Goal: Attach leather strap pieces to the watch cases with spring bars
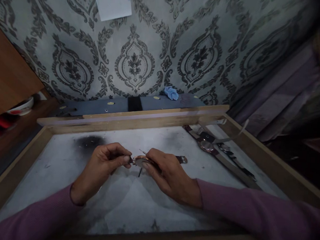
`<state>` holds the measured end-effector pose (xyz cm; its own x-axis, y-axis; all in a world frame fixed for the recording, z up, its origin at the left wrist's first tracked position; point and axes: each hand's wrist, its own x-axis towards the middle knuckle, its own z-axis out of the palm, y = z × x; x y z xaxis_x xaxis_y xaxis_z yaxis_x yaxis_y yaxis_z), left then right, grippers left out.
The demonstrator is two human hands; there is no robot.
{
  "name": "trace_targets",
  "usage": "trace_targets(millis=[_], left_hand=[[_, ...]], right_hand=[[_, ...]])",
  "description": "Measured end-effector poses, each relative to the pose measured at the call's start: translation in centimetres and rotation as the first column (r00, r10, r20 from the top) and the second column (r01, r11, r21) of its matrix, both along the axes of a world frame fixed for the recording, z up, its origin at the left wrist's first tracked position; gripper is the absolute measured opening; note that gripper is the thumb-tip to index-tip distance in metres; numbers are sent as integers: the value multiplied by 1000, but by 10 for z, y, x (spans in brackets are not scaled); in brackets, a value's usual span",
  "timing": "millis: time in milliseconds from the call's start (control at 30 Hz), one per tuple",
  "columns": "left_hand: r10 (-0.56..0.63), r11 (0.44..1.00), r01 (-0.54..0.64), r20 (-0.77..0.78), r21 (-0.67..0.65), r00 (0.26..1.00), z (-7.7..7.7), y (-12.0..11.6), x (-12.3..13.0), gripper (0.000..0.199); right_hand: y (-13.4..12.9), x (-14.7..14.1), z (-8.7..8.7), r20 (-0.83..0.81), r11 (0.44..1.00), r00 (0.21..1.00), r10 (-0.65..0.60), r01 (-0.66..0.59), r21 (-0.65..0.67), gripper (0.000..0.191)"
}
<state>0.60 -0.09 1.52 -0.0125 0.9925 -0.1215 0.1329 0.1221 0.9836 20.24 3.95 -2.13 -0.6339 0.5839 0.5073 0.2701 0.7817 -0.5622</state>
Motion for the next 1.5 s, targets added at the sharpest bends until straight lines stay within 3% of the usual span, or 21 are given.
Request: trace_targets(millis=[467, 1033, 1500], left_hand=[[-25, 998, 26, -30, 49, 999, -1, 0, 1, 6], [-18, 1000, 17, -66, -5, 998, -1, 0, 0, 13], [-43, 998, 45, -36, 53, 998, -2, 0, 0, 3]], right_hand=[[-1, -1, 3, 11, 1000, 1000, -1, 1, -5, 20], [-2, -1, 3, 18, 999, 1000, 18, -17, -50, 21], [-1, -1, 4, 26, 998, 1000, 13, -11, -59, 21]])
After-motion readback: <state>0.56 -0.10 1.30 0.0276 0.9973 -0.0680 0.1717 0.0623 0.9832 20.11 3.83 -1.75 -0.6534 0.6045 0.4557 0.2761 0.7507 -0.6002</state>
